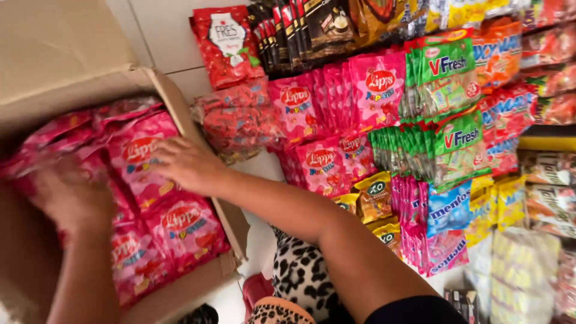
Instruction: The recorder is organizing and packing small snack bags (pink 'Lipps' brand) into a cardboard box.
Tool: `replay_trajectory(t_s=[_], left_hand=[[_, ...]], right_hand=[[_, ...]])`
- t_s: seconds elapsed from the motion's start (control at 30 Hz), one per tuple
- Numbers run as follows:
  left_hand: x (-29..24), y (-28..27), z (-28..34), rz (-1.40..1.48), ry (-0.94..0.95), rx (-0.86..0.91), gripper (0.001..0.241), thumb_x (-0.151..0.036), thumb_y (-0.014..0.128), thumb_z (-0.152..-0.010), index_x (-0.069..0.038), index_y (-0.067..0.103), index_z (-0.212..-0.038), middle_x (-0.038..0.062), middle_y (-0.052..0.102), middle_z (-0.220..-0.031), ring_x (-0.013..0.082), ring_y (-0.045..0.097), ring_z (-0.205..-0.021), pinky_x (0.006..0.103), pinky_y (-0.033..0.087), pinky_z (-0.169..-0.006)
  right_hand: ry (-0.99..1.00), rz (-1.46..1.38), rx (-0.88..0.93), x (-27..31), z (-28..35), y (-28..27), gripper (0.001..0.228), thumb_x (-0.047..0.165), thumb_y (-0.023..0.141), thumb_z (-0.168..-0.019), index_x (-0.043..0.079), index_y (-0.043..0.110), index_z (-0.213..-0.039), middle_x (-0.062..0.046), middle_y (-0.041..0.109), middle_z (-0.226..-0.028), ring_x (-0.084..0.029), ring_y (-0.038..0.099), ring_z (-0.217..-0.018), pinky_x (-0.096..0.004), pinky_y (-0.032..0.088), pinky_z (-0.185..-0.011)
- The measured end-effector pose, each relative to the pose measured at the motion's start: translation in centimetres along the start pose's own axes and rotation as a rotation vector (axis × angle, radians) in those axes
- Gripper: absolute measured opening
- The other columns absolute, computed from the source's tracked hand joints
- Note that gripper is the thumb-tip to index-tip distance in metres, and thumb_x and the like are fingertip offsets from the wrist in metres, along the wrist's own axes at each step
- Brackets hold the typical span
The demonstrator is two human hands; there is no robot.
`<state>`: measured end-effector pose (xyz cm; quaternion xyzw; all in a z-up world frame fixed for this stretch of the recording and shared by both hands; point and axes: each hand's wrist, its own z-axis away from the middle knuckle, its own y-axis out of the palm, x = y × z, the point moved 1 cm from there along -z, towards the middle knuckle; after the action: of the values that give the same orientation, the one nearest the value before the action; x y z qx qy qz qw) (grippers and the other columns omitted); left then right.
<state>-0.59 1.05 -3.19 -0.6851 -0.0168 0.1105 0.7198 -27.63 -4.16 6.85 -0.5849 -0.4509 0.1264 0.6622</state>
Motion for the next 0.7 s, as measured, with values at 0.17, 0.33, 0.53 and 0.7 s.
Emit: replay_trajectory(t_s=[0.17,0.33,0.53,0.7], left_hand=[[-9.1,-9.4,10.2,-0.138,0.365,0.173,0.068,-0.044,0.057,-0.097,-0.003,0.047,-0.150,0.023,0.038,-0.158,0.0403,0.039,-0.149,0.0591,0.039,-0.114],[-13.6,-16.1,15.2,0.016,0.490,0.174,0.040,-0.034,0.061,-0.091,-0.010,0.065,-0.123,0.018,0.055,-0.140,0.0388,0.052,-0.132,0.0576,0.045,-0.101],[-22.0,-25.1,17.0,0.575,0.280,0.058,0.027,-0.008,0.055,-0.103,-0.001,0.062,-0.128,0.026,0.066,-0.118,0.0466,0.063,-0.110,0.0522,0.051,-0.094],[-30.6,-26.9,21.6,0.815,0.445,-0.035,0.029,0.004,0.052,-0.094,-0.003,0.069,-0.116,0.023,0.070,-0.110,0.0429,0.067,-0.104,0.0502,0.053,-0.087]], right_hand=[[-0.011,-0.031,-0.004,-0.8,0.1,-0.6,0.024,0.016,0.062,-0.090,0.014,0.074,-0.111,-0.007,0.068,-0.128,-0.028,0.050,-0.138,-0.046,0.036,-0.120],[0.008,0.011,-0.019,1.0,0.8,-0.7,0.026,0.012,0.065,-0.086,0.014,0.073,-0.111,-0.005,0.070,-0.123,-0.027,0.054,-0.132,-0.047,0.037,-0.119],[0.167,-0.972,-0.382,3.9,8.7,-0.9,0.035,0.009,0.062,-0.101,0.007,0.065,-0.136,-0.009,0.068,-0.126,-0.023,0.062,-0.120,-0.038,0.050,-0.107],[0.333,-1.333,-0.605,5.4,23.2,-5.5,0.035,0.013,0.066,-0.105,-0.001,0.063,-0.138,-0.008,0.071,-0.120,-0.015,0.065,-0.111,-0.032,0.052,-0.102]])
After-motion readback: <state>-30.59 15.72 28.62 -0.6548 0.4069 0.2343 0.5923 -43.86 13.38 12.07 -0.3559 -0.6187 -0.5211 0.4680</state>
